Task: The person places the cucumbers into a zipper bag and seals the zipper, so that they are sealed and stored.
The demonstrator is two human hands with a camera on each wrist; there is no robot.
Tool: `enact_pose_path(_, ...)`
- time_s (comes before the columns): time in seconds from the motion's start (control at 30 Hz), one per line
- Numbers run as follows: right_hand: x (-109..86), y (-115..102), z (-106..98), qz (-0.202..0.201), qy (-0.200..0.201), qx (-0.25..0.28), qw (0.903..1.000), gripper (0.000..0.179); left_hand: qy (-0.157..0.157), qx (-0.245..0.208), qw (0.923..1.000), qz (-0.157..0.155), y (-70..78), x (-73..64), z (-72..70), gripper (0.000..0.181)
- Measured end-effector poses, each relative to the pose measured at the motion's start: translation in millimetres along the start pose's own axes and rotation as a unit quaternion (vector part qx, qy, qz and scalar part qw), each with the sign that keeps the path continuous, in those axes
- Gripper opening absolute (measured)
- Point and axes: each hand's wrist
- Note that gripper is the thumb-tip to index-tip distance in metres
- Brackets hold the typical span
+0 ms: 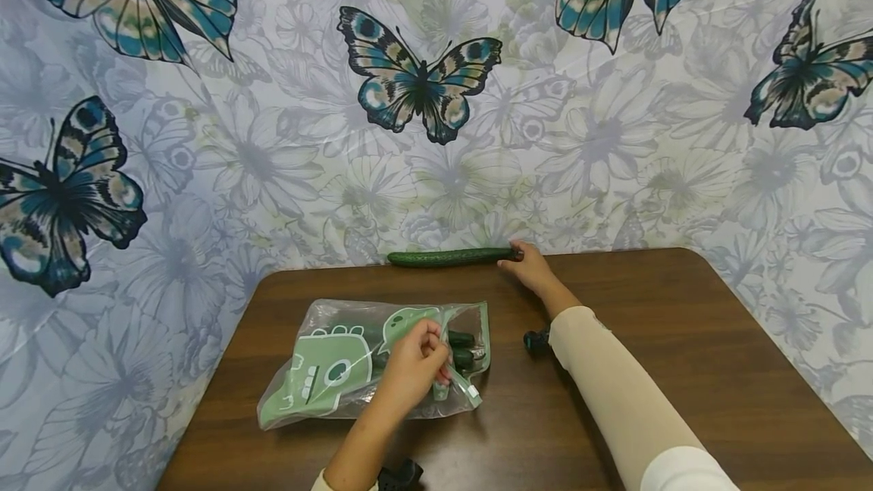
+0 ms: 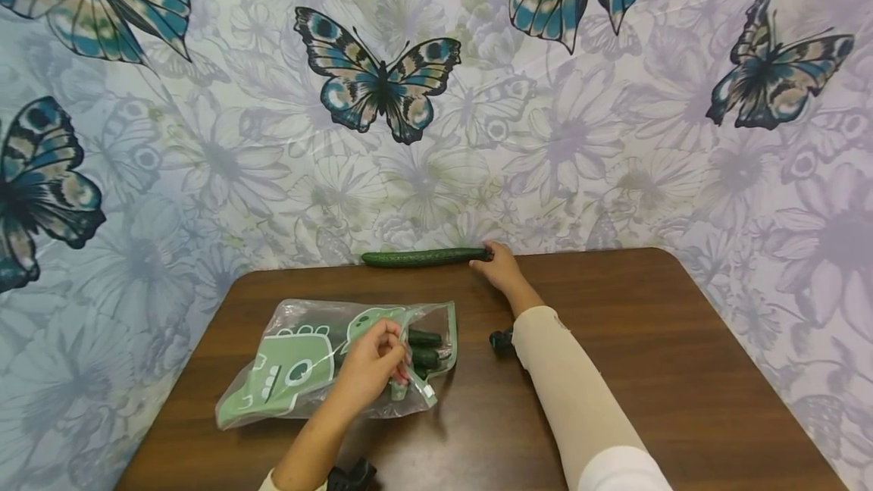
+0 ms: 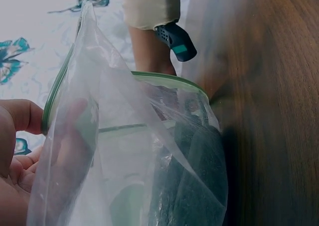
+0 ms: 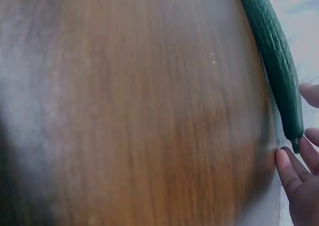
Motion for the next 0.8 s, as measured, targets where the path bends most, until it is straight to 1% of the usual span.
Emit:
enact_pose_path(0.17,-1.3,1.0,-2.0,-0.026,-0.025,-0.038,0.9986,0.058,0.0,0.0,1.0,-0.007,0.2,-0.5,-0.4,0.013)
enact_pose_path(0.23,-2.7,1.6,-1.6,-0.033,-0.026,-0.047,0.998,0.051,-0.001,0.0,1.0,-0.009,0.6,-0.6,-0.4,0.013)
enact_pose_path(0.33,-5.7,1.7,1.1,-0.031,-0.025,-0.054,0.9977,0.041,-0.003,0.003,1.0,-0.005,1.4,-0.4,-0.5,0.013)
enact_pose_path(0.43,-9.1,-0.9,6.2,-0.026,-0.039,-0.065,0.9967,0.043,-0.004,0.006,1.0,-0.002,2.3,-0.6,-0.8,0.013)
enact_pose_path(0.57,-11.9,-7.0,13.5,-0.044,-0.079,-0.088,0.992,0.052,-0.005,0.008,1.0,-0.001,3.1,-0.3,-1.2,0.012)
enact_pose_path(0.63,-12.2,-9.1,16.9,-0.056,-0.098,-0.102,0.9883,0.052,-0.005,0.008,1.0,0.001,2.9,0.3,-1.5,0.012)
enact_pose_path(0.8,-15.1,-12.0,22.1,-0.06,-0.127,-0.121,0.9826,0.051,-0.004,0.007,1.0,0.005,2.1,1.7,-2.3,0.012)
Point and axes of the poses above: each hand's wrist, its own x-axis towards the middle knuckle, its own z-axis out of the palm, y = z × x, and after that the axes turned 13 degrees about -z, right-handed
